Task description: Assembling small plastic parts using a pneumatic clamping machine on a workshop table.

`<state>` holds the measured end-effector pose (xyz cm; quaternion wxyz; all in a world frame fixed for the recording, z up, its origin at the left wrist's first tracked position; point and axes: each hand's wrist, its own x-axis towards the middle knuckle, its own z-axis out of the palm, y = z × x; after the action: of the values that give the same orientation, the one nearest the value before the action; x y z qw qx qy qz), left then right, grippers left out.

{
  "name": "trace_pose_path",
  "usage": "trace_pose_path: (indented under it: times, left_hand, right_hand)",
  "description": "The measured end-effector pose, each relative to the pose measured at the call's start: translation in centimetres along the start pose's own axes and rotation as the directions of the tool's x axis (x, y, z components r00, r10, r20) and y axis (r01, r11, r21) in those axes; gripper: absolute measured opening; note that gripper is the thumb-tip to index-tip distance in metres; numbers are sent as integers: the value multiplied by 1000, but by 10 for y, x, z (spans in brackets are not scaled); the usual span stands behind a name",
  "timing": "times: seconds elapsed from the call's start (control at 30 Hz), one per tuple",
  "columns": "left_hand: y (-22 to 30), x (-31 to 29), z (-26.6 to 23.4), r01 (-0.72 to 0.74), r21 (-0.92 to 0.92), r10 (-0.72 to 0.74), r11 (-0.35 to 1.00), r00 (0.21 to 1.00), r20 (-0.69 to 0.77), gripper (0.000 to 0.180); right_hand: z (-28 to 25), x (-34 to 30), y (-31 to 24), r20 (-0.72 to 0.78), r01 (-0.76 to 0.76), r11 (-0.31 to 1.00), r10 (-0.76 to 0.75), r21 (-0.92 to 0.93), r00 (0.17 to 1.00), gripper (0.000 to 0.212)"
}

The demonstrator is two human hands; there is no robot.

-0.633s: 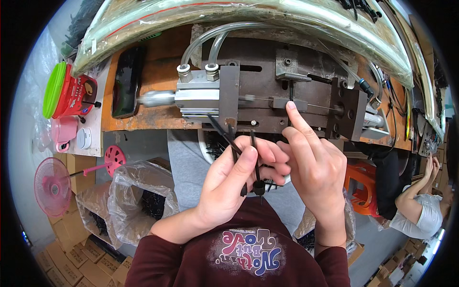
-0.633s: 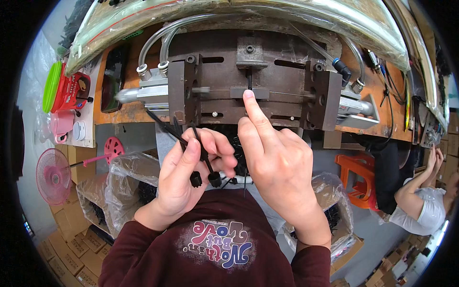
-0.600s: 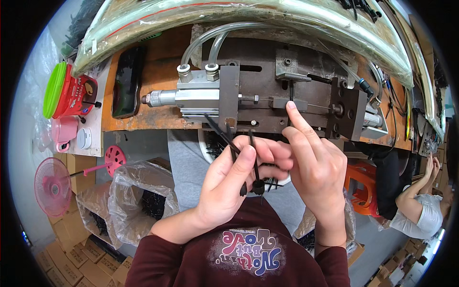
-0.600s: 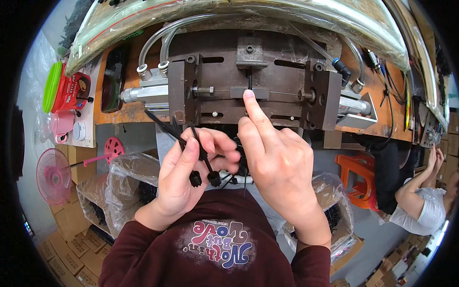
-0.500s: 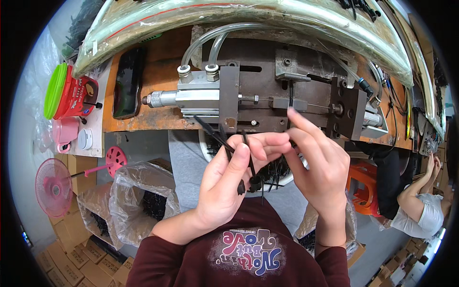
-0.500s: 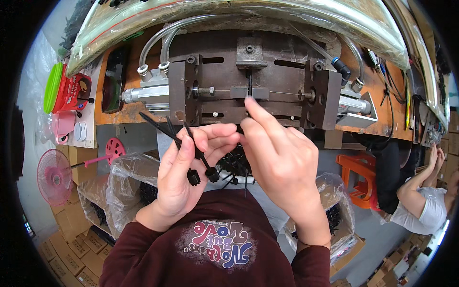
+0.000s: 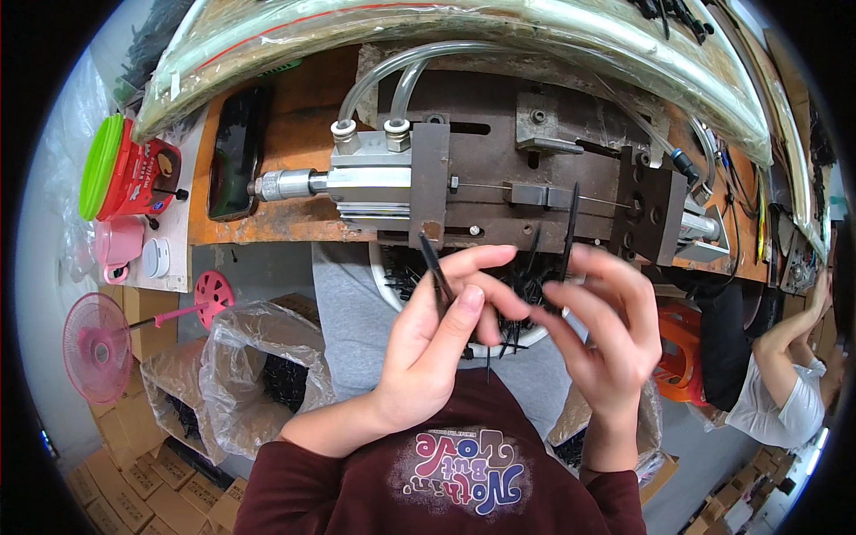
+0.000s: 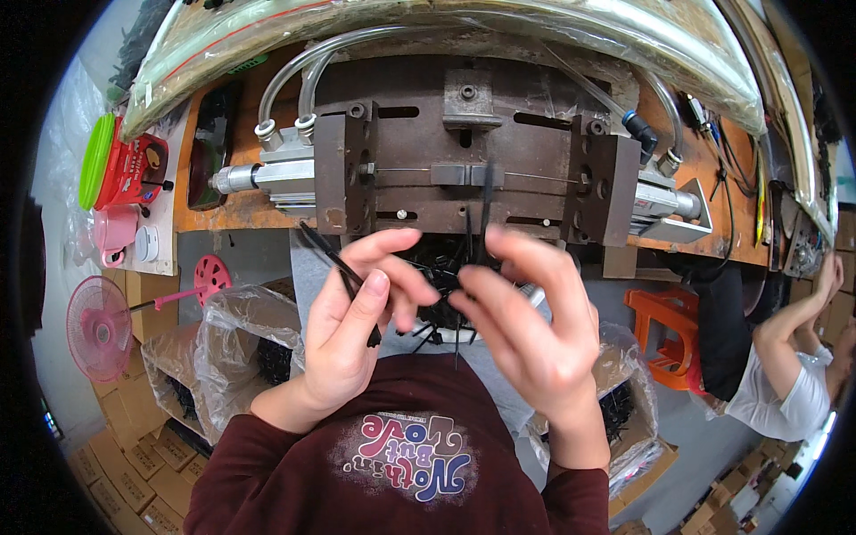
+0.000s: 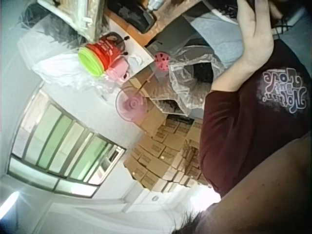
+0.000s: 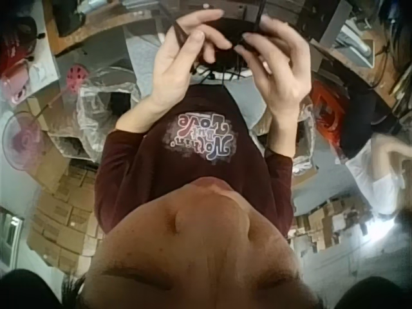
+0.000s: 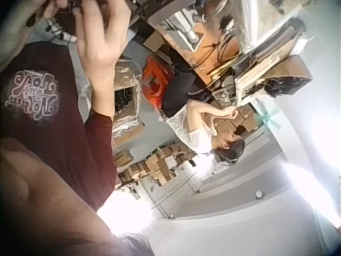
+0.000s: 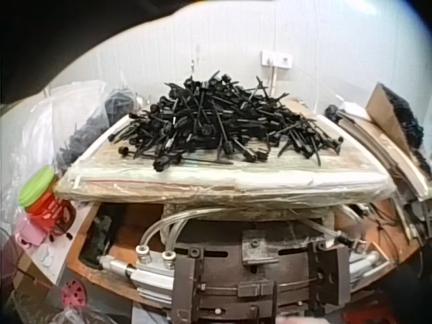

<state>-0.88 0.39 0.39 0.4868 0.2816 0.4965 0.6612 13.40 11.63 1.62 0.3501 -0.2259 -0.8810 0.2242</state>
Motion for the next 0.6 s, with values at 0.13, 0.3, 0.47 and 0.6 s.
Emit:
trace_pose_path:
  times: [0.13,0.3,0.47,0.6]
  left_hand:
    - [4,-3,-2,79,-144,-76,986,997,27,36]
    - [6,0,-4,114,-374,-101,920,993,54,47]
    - [4,1,-6,157,-417,-128,895,987,97,65]
    - [4,2,-6,179,-464,-129,868,982,137,80]
  right_hand:
    - [14,9,12,71,56,993,-49,-108,996,25]
    - [20,21,6,77,47,976,-31,-214,997,25]
    - [15,24,3,126,38,966,-5,-256,992,24]
    - [16,22,7,53,68,983,-60,-170,997,23]
